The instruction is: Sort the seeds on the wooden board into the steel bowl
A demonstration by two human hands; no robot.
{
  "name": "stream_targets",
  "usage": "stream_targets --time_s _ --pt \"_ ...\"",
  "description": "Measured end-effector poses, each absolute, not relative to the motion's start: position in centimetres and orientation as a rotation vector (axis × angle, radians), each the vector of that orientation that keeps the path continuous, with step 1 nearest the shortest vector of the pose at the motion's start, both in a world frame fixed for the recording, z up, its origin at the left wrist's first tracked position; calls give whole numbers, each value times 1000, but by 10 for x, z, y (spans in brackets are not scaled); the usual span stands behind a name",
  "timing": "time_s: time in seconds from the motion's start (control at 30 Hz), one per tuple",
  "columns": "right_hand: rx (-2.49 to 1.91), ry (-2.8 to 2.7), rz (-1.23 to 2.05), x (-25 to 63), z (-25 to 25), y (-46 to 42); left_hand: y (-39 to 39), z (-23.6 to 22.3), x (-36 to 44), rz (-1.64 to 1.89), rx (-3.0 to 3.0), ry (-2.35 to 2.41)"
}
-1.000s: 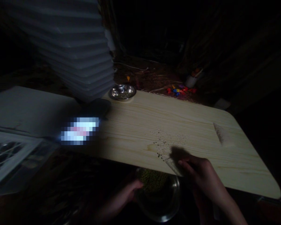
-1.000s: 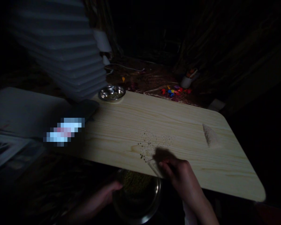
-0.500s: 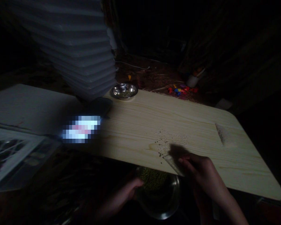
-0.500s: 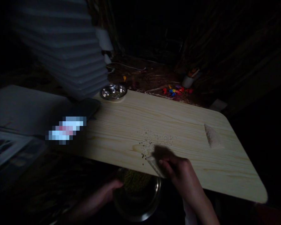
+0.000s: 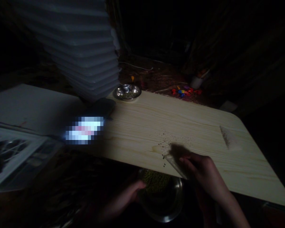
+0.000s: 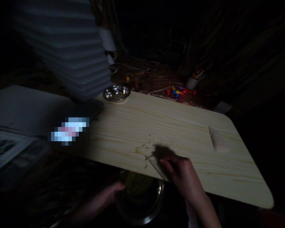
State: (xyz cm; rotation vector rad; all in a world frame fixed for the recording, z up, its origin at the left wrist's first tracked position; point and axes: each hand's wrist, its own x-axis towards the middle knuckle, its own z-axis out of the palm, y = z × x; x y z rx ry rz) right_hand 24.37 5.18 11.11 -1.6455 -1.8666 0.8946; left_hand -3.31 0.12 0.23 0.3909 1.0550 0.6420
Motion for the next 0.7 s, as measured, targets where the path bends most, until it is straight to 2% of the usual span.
stream_targets --time_s 0.7 --pt "-1607 -1953 941 236 117 53 5 13 -36 654 368 1118"
